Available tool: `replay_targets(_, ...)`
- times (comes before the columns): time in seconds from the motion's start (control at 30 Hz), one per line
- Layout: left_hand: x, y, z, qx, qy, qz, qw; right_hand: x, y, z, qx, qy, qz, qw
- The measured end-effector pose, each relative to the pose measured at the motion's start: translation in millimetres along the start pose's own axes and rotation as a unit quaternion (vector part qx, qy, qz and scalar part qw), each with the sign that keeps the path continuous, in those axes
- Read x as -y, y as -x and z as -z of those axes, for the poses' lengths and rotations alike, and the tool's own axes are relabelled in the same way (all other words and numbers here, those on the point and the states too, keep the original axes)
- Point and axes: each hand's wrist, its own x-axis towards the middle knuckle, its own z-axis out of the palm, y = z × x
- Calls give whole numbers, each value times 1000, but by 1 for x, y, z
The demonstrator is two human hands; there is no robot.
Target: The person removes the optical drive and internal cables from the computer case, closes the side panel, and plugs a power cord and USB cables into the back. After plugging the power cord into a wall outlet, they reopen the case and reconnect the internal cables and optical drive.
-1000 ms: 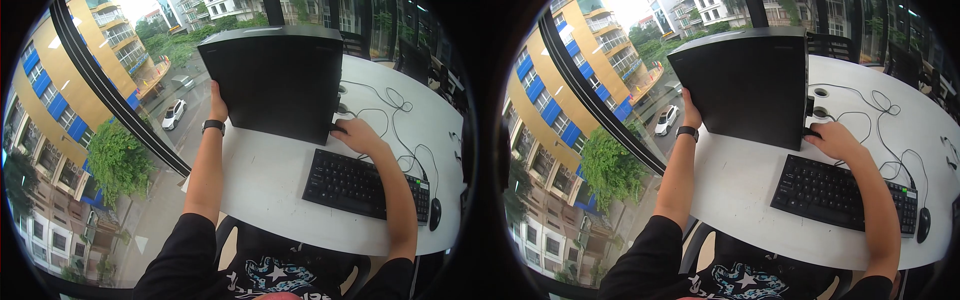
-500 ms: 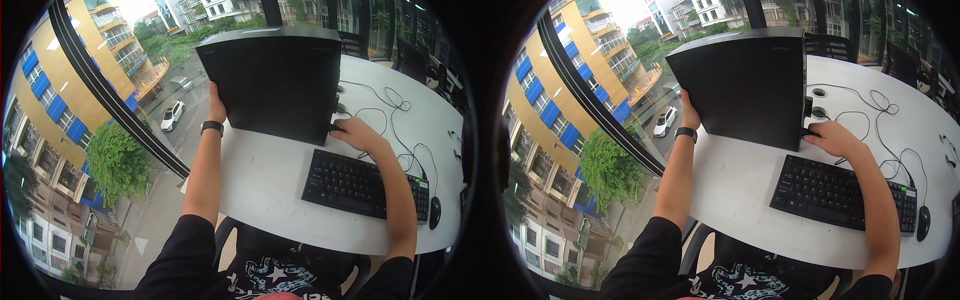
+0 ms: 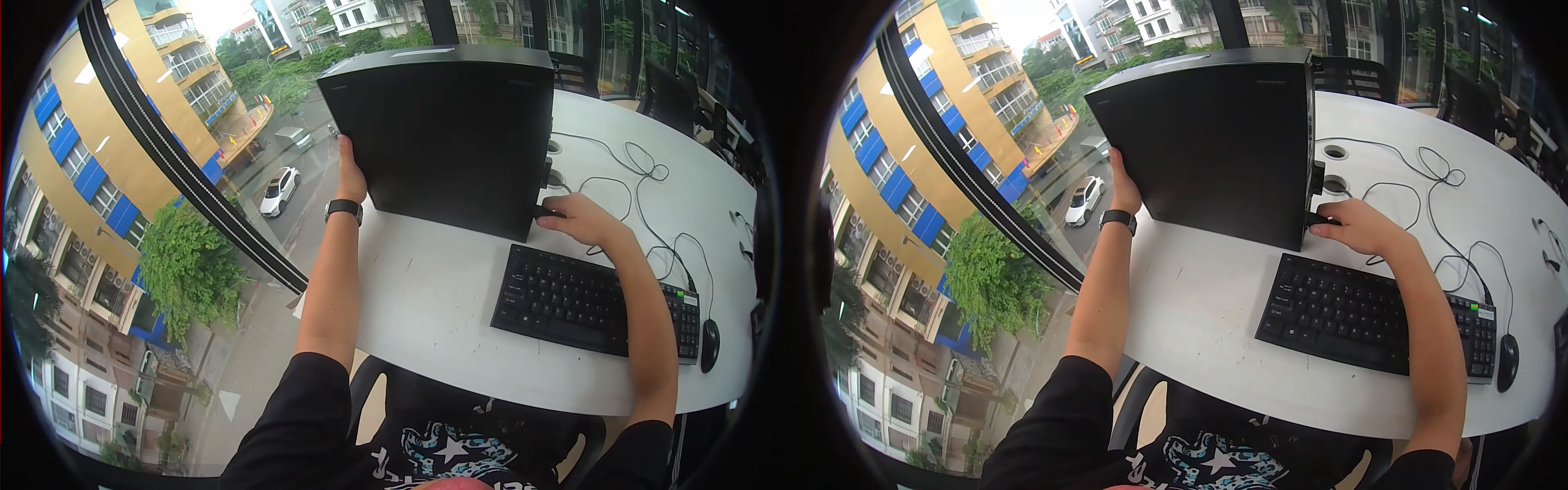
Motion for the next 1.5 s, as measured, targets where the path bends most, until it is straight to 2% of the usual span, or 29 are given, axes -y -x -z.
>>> replay_targets(0.2,5,-3,3,4,10,4,1000,17,6,1,-16,57,-15,998)
replay_targets(0.4,-6,3,-3,-2,1,15,1000,6,2,3,12,48,1,999)
replay_targets(0.47,-4,3,-2,-4,-1,13,1000,11,4,5,21,26,-33,999)
replay_targets(0.67,-5,1,-3,2,3,-8,1000,15,8,-2,-9,77,-25,997)
replay_targets(0.83,-3,1,-2,-2,9,8,1000,10,4,4,17,46,-15,999)
replay_targets(1.03,6,-4,5,-9,16,11,1000,1,2,-1,-7,43,7,999)
replay_targets(1.2,9,-7,7,-6,4,1,1000,16,8,-2,-13,69,-28,997)
replay_targets(1.37,10,-6,11,12,10,24,1000,-7,0,-4,-18,66,36,997)
replay_targets(1.43,8,-6,8,27,14,42,999,-10,-1,-4,-18,51,29,998)
replay_targets(1.5,6,-4,6,0,17,31,999,-3,1,-2,-5,44,4,999)
